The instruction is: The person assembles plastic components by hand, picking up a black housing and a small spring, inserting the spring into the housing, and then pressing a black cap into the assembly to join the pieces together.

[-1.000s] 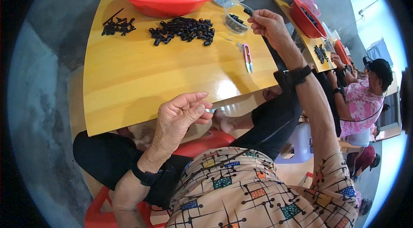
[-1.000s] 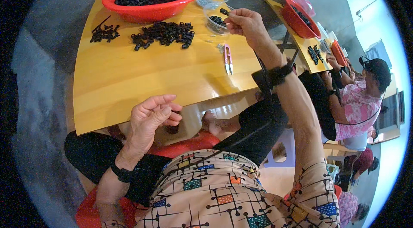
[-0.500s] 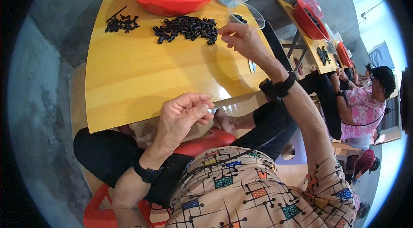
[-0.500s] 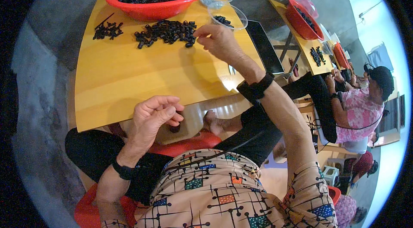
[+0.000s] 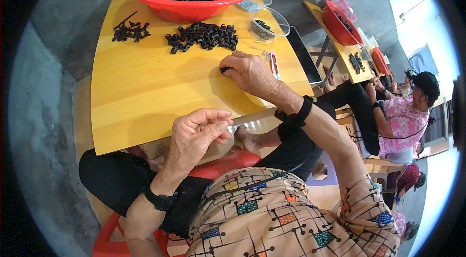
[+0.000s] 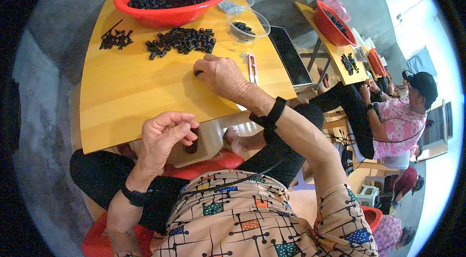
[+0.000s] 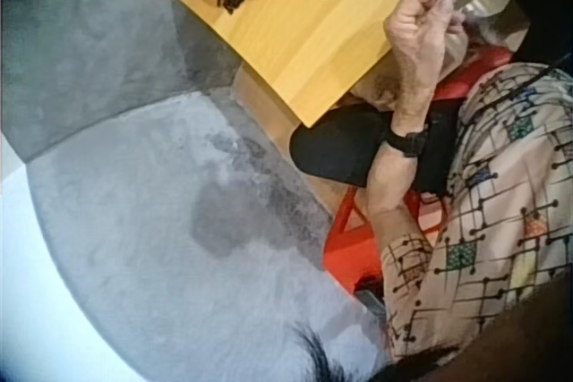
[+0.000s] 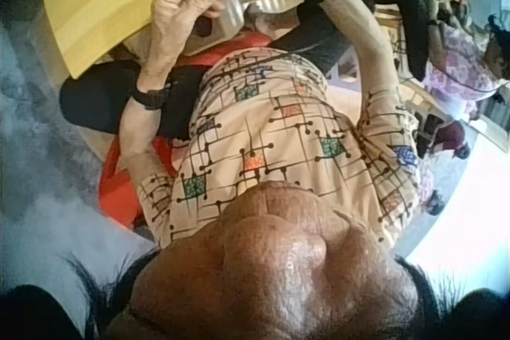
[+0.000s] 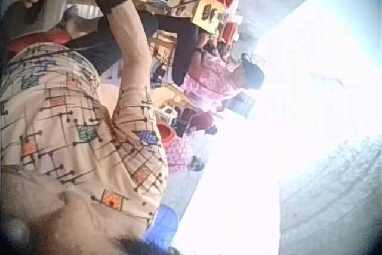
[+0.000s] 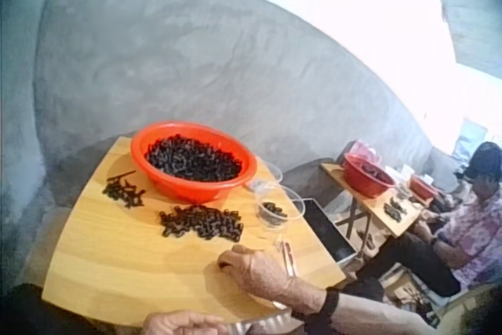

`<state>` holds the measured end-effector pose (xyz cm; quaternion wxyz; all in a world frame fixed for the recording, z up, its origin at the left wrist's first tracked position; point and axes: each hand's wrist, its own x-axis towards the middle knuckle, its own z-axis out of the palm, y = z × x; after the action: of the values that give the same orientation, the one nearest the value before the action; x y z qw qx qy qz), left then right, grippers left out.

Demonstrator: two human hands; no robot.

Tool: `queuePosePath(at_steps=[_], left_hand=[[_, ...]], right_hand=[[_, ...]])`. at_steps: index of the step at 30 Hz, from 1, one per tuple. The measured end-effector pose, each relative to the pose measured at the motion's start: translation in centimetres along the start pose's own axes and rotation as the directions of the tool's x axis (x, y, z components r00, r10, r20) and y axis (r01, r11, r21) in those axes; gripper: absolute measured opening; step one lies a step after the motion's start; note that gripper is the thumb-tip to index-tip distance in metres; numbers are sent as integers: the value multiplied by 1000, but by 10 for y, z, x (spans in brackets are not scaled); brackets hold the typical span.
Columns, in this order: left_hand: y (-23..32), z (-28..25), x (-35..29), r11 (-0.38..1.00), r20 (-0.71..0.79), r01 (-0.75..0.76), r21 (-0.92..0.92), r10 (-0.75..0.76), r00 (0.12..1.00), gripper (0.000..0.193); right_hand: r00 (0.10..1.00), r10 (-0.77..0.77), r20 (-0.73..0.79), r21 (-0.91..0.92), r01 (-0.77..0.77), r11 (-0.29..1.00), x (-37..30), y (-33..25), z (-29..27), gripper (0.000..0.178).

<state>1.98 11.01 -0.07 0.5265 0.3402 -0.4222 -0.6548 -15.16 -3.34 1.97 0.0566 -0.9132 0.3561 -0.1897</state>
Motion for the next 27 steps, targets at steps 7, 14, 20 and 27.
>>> queuePosePath(at_steps=[7, 14, 20, 27], left_hand=[[1, -3, 8, 994, -35, -68, 85, 71, 997, 18], [5, -6, 13, 983, -31, -64, 175, 70, 997, 16], [9, -11, 18, 975, -50, -98, 199, 110, 993, 17], [8, -13, 27, 955, -124, -139, 262, 176, 976, 13]], right_hand=[[977, 82, -196, 6, -83, 997, -1, 39, -17, 15], [984, 159, -82, -411, -178, 894, 1, 68, -22, 9], [987, 158, 28, -415, -132, 900, 5, 65, -15, 6], [996, 92, 19, -226, -85, 970, -12, 22, -12, 8]])
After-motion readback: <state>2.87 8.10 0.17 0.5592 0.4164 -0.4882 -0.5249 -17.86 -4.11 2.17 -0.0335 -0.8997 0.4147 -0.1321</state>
